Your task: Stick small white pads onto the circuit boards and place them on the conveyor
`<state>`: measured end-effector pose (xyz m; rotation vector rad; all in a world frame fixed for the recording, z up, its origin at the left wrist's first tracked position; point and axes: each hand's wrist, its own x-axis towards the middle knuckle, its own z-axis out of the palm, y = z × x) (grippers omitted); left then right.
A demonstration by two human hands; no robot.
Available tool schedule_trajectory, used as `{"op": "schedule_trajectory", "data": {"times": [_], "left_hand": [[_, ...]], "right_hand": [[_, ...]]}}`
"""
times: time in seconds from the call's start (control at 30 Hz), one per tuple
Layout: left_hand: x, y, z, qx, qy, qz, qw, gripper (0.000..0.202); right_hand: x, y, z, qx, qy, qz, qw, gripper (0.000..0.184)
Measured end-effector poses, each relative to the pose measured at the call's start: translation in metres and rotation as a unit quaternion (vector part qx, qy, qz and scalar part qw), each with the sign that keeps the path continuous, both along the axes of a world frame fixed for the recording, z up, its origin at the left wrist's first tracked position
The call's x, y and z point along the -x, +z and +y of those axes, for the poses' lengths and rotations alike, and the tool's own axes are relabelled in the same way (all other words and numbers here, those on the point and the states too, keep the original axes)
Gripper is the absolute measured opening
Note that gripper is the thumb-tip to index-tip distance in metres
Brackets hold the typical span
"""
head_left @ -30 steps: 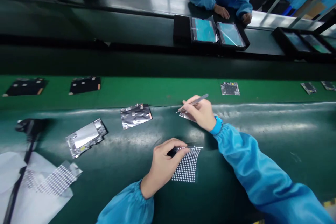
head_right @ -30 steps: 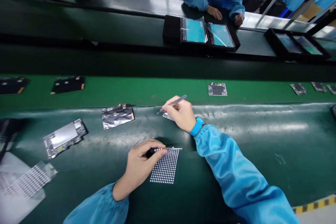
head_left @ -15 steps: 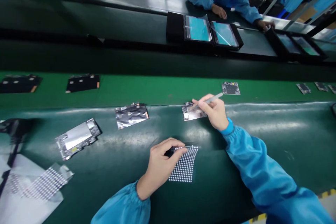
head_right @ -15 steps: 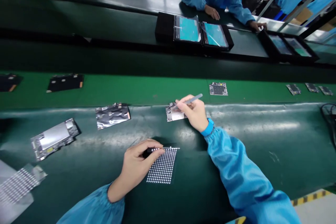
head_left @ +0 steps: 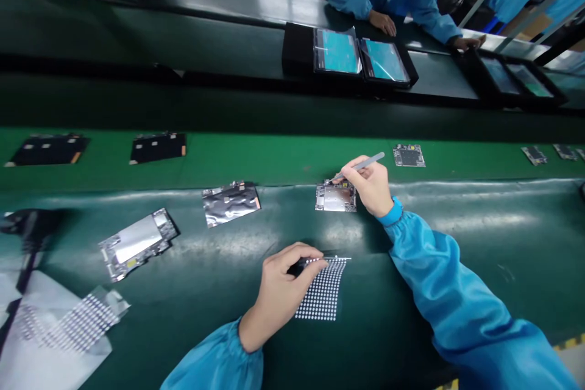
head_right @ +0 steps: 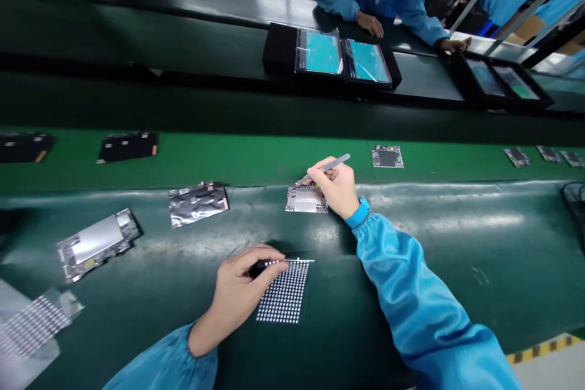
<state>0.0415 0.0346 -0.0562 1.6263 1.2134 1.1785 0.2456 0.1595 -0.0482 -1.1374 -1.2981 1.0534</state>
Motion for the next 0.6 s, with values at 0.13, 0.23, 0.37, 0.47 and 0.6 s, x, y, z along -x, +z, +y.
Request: {"op": "schedule_trajectory", "data": {"times": [0.13,0.23,0.37,0.47,0.6], "left_hand": [[0.000,0.001,0.000,0.002,-0.005,-0.004,1.000,0.009],[0.000,0.002,0.000,0.004,-0.008,-0.007,1.000,0.009],[0.001,0.003,0.000,0.004,-0.010,-0.006,1.000,0.010],[0.000,0.002,0.000,0.005,-0.009,-0.006,1.000,0.010],[0.000,0.002,0.000,0.006,-0.008,-0.005,1.000,0.010]], "right_hand": [[0.001,0.004,0.006,0.002,-0.029,-0.110,0.993,0.019],[0.004,0.000,0.005,0.046,-0.019,-0.092,0.995,0.019],[0.009,-0.003,0.004,0.075,-0.032,-0.067,0.994,0.020],[0.010,-0.003,0.005,0.082,-0.036,-0.062,0.994,0.022],[0.009,-0.003,0.005,0.083,-0.035,-0.065,0.994,0.022]]}}
